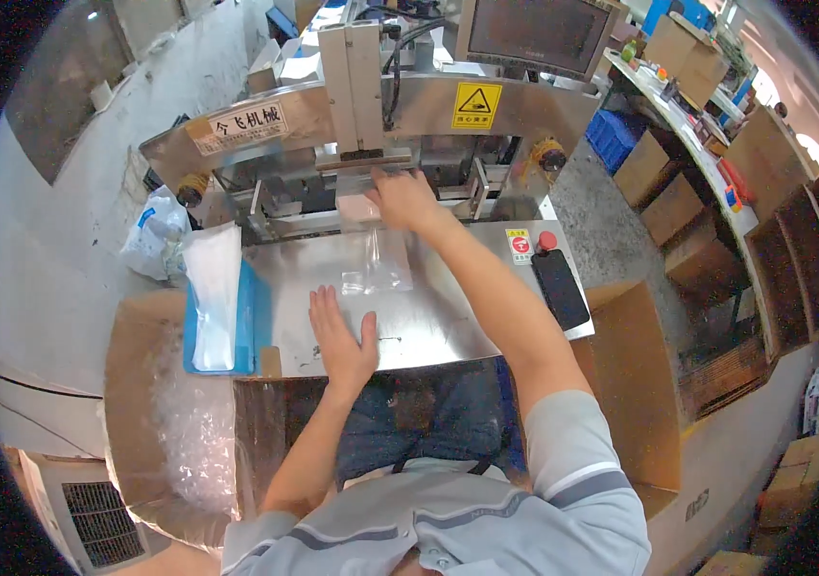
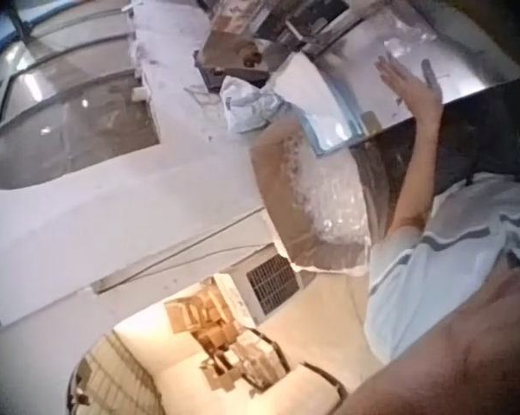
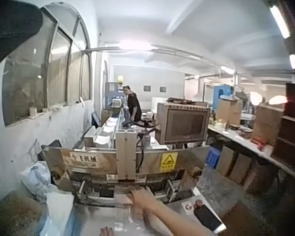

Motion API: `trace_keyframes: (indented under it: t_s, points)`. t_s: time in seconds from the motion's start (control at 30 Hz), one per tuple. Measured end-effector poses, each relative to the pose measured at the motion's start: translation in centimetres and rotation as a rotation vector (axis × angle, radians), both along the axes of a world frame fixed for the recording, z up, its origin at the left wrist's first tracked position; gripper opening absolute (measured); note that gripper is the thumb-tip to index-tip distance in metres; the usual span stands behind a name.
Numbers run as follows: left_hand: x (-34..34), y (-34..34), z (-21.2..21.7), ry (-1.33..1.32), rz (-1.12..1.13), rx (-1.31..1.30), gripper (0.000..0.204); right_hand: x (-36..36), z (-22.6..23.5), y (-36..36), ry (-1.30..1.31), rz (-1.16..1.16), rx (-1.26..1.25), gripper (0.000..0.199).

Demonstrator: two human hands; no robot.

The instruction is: Packing white product boxes into plastic sleeves, sealing them with a heat sealer, and placing them into a shipping carton.

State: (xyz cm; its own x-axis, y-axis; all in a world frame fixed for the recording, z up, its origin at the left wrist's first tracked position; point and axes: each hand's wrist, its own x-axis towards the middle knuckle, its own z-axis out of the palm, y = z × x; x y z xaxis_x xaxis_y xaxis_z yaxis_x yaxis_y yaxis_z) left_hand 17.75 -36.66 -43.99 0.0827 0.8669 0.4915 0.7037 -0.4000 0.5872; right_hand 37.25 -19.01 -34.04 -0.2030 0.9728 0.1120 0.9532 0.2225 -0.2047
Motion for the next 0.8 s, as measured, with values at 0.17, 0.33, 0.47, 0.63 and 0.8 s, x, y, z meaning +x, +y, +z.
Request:
trace_keyframes:
  t_s: [0.17, 0.33, 0.47, 0.63, 0.8]
  points:
    - [0.0, 0.2, 0.0, -0.13, 0.023, 0.002, 0.074, 1.0, -1.6, 1.0, 0.03, 0.015, 0.111, 0.049]
    - [-0.1, 0.4, -0.4, -0.126, 0.015, 0.028, 0.072, 2.8, -3.0, -1.5, 0.225, 0.08, 0.292, 0.052]
    - [-0.4, 0.3, -0.5, -0.093, 0.017, 0.046, 0.07, 2.8, -4.1, -9.6, 0.755, -0.039, 0.305, 0.025]
    - [0.0, 0.4, -0.3, -0.109, -0.01, 0.043, 0.069, 4.5, -7.6, -16.7, 0.768, -0.159, 0.152, 0.015]
    - [-0.1, 0.3, -0.4, -0.104, -0.034, 0.035, 0.067, 4.3, -10.7, -19.8, 1.051, -0.205, 0.085, 0.016]
